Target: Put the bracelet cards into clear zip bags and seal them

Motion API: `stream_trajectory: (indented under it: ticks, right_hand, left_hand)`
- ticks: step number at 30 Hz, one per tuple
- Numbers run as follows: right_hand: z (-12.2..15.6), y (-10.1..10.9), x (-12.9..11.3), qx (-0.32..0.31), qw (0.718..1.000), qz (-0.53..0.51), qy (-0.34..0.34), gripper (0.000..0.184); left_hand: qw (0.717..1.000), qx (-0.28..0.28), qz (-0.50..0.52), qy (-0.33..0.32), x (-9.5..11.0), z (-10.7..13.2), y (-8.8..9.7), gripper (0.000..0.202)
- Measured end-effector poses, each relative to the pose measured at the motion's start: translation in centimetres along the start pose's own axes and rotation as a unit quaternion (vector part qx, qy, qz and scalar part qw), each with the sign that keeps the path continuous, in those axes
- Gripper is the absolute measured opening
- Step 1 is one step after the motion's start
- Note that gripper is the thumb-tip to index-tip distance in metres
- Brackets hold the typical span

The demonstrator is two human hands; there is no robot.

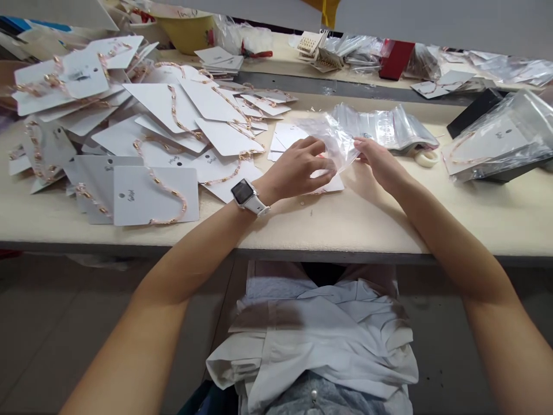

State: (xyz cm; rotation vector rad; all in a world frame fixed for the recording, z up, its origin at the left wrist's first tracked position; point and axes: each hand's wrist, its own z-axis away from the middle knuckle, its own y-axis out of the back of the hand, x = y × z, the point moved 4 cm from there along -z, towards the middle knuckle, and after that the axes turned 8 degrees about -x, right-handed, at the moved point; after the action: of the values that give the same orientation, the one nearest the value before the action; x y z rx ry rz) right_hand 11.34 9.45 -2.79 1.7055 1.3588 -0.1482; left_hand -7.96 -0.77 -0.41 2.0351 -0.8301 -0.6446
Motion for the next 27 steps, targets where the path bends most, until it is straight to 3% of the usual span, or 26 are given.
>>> stream_trajectory:
  ticks: [3,6,8,10,12,14,17,21,27]
  right_hand:
    - [-0.1,0.3,0.1,-0.014,0.986,-0.151,-0.069,0.034]
    - [0.0,0.7,-0.9,-0.011,0.976,-0.209,-0.063,0.037]
    - [0.1,1.0,-1.4,0.003,0.975,-0.216,-0.053,0.041]
    - [0.2,1.2,-1.8,0.024,0.974,-0.222,-0.048,0.044]
    - [0.4,1.3,-2.3,0.043,0.968,-0.243,-0.047,0.046]
    - [0.6,1.0,-2.8,0.047,0.961,-0.266,-0.054,0.048]
    - [0.9,0.6,-3.3,0.042,0.956,-0.280,-0.073,0.052]
    - [1.0,0.5,-3.7,0.044,0.957,-0.274,-0.082,0.042]
    - [1.1,0.6,-4.4,0.056,0.955,-0.278,-0.090,0.024]
  left_hand:
    - [1.000,-0.020,-0.021,0.000,-0.4,0.1,-0.2,0.025]
    - [0.999,-0.047,-0.005,0.020,-0.9,0.1,-0.3,0.024]
    - [0.997,-0.033,0.042,0.047,-1.2,0.1,-0.1,0.029]
    - [0.985,-0.007,0.151,0.088,-1.8,0.0,0.3,0.047]
    - [0.942,0.023,0.302,0.145,-2.7,-0.1,0.4,0.050]
    - [0.884,0.054,0.421,0.198,-3.5,-0.1,0.3,0.038]
    - [0.838,0.095,0.485,0.232,-4.4,-0.1,-0.1,0.028]
    - [0.831,0.116,0.487,0.244,-4.5,-0.1,-0.4,0.025]
    - [0.855,0.162,0.403,0.283,-6.2,0.6,-1.0,0.023]
